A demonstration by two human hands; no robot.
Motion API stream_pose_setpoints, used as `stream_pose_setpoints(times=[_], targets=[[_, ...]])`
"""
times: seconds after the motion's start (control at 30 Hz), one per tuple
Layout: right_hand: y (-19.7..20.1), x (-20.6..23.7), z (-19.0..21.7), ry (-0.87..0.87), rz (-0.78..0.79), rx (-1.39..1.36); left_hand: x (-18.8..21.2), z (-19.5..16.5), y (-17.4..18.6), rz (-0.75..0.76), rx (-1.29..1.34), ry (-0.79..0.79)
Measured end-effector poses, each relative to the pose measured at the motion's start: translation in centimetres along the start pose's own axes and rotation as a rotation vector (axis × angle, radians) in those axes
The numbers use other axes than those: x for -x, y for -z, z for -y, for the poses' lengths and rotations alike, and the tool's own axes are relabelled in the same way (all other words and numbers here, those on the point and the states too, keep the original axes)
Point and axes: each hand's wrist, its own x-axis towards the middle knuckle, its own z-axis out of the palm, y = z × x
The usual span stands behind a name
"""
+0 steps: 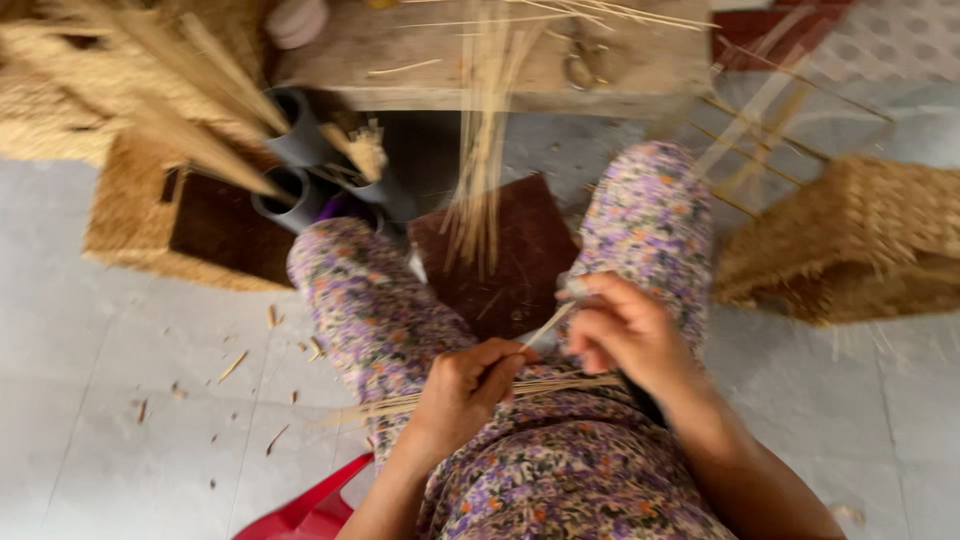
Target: The person sits on a red plastic chair with a wooden board on their lap and uses a small knife to peel and shave thin bamboo sticks one at a time, rotating each stick to remove the outer layer, then setting the peeled stick aside and reaching for the next one from a bundle.
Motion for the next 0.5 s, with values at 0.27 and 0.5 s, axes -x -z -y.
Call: stream_pose_setpoints(times=[0.27, 0.5], targets=[[4.9, -0.5, 1.2, 0.118, -0.170, -0.171, 1.2, 0.7, 1.1, 0.036, -0.009, 0.042], [9.5, 0.1, 2.3, 0.289, -0.432, -0.400, 2.2, 3.9, 1.7, 0.009, -0.078, 0.123]])
